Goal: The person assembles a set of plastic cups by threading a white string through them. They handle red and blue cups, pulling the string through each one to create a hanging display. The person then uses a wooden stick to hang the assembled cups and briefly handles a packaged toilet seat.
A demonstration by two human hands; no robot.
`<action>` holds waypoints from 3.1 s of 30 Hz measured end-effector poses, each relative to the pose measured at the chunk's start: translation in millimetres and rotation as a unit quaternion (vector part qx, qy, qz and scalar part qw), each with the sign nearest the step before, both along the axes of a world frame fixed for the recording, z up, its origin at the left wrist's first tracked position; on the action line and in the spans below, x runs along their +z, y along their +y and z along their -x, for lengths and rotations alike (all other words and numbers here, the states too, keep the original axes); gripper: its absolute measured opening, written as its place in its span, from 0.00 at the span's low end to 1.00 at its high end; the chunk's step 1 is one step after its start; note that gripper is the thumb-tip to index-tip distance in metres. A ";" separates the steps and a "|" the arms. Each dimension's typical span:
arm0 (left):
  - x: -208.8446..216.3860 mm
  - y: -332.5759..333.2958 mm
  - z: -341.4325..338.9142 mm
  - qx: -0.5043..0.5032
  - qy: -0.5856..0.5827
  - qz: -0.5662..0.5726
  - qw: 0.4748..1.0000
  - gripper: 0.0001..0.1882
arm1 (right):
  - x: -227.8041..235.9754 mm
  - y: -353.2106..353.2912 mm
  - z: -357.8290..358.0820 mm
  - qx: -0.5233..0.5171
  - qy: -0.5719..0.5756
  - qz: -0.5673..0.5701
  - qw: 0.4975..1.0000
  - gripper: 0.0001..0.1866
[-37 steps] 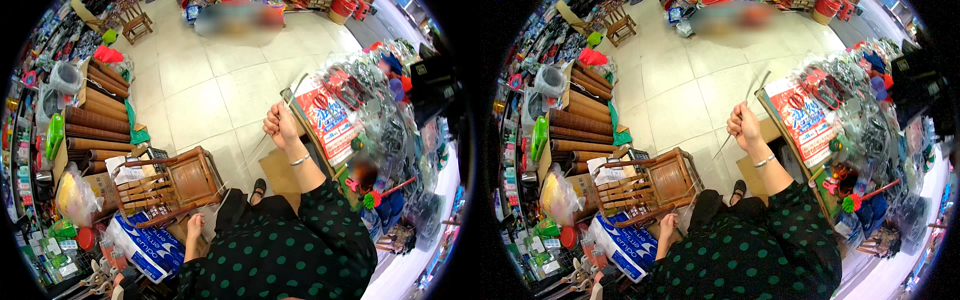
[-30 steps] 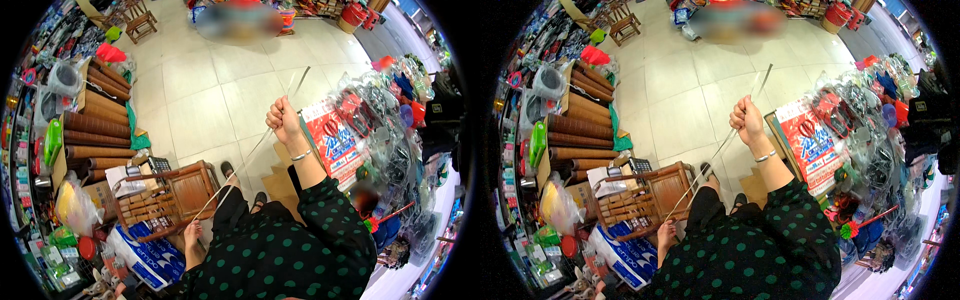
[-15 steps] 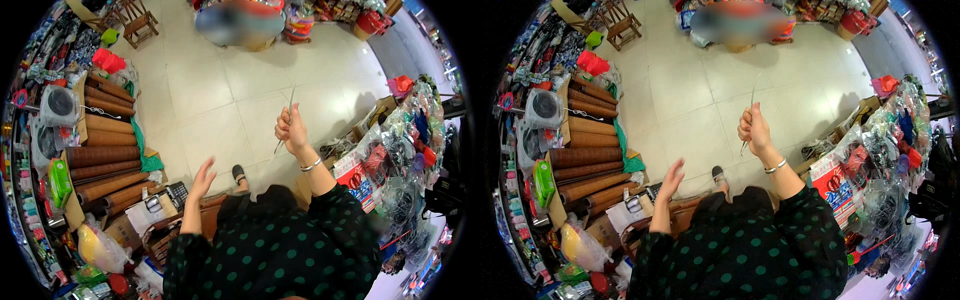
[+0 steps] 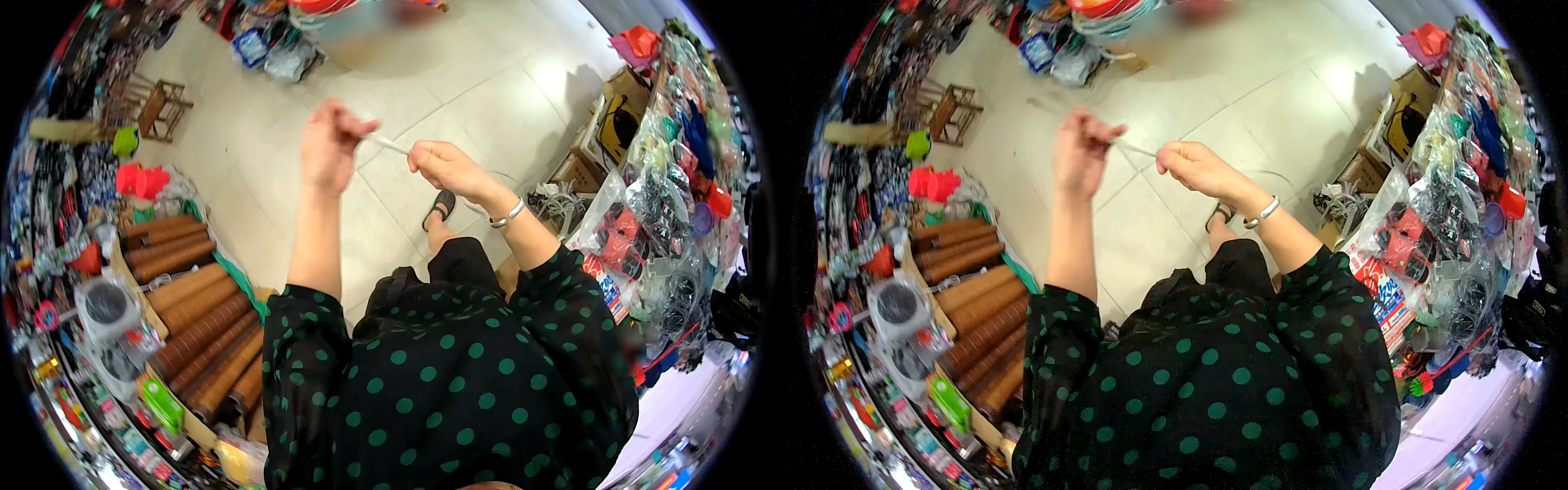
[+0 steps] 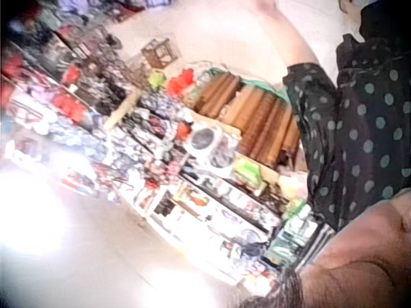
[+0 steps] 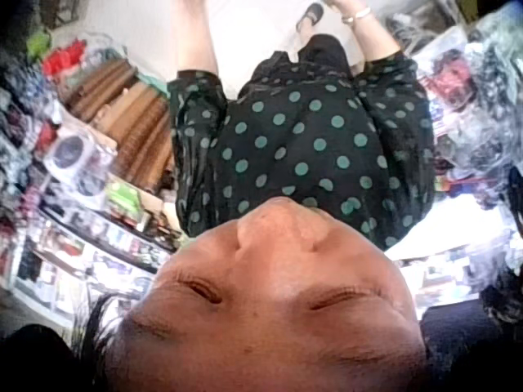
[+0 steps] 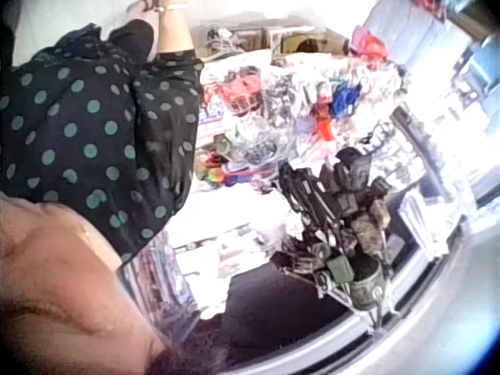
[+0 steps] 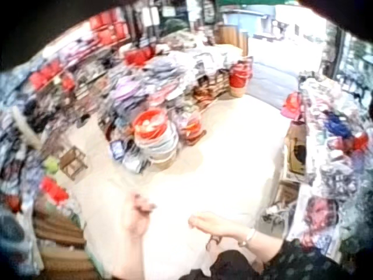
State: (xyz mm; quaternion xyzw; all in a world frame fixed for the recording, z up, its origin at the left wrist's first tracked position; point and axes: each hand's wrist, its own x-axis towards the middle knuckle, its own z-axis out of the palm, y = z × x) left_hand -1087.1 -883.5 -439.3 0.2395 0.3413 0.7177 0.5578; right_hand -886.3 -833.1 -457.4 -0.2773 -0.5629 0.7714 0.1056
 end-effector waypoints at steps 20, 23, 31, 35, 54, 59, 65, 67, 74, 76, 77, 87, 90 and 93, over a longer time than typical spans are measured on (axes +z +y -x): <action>-71.4 354.6 175.5 0.190 -0.179 -0.014 0.965 0.08 | -5.8 336.4 -252.3 -0.272 -0.162 -0.187 0.930 0.15; -54.3 462.5 136.9 0.078 -0.106 -0.004 0.991 0.04 | -4.2 381.1 -264.9 -0.299 -0.294 -0.195 0.887 0.13; 14.6 684.1 -149.6 -0.352 0.067 0.009 0.934 0.11 | 67.6 487.8 -246.8 -0.386 -0.304 -0.534 0.687 0.14; 18.6 730.7 -248.9 -0.508 0.104 0.007 0.855 0.11 | 96.7 566.9 -242.8 -0.325 -0.283 -0.702 0.567 0.14; 37.5 921.2 -583.2 -0.760 0.123 0.076 0.634 0.15 | 92.6 767.5 -533.1 -0.590 -0.229 -0.500 0.591 0.04; 34.2 986.4 -649.7 -0.832 0.124 0.032 0.541 0.17 | 95.6 801.0 -578.1 -0.628 -0.284 -0.491 0.532 0.05; 38.7 1035.9 -704.1 -0.901 0.132 0.034 0.413 0.17 | 101.9 817.4 -599.8 -0.648 -0.390 -0.470 0.455 0.07; 31.6 1042.6 -717.2 -0.916 0.137 0.048 0.374 0.17 | 98.4 814.4 -599.0 -0.638 -0.464 -0.457 0.410 0.10; 36.4 1023.6 -763.6 -0.948 0.196 -0.005 0.250 0.16 | 106.6 776.3 -616.0 -0.377 -0.688 -0.502 0.364 0.09; 41.9 1014.9 -772.5 -0.946 0.231 -0.030 0.224 0.16 | 94.1 761.7 -621.4 -0.405 -0.679 -0.463 0.402 0.06; 43.5 1011.7 -778.3 -0.946 0.233 -0.032 0.223 0.16 | 89.6 755.6 -622.6 -0.406 -0.679 -0.463 0.400 0.06; 38.2 965.5 -827.0 -0.911 0.266 -0.234 0.210 0.09 | 41.2 703.7 -614.9 -0.796 0.030 -0.050 0.603 0.11; 34.7 945.5 -842.1 -0.891 0.230 -0.262 0.290 0.07 | 41.7 703.1 -614.2 -0.847 0.202 -0.056 0.489 0.11; 36.4 928.6 -853.0 -0.803 0.268 -0.375 0.378 0.04 | 49.2 716.3 -625.1 -0.880 0.323 -0.091 0.336 0.11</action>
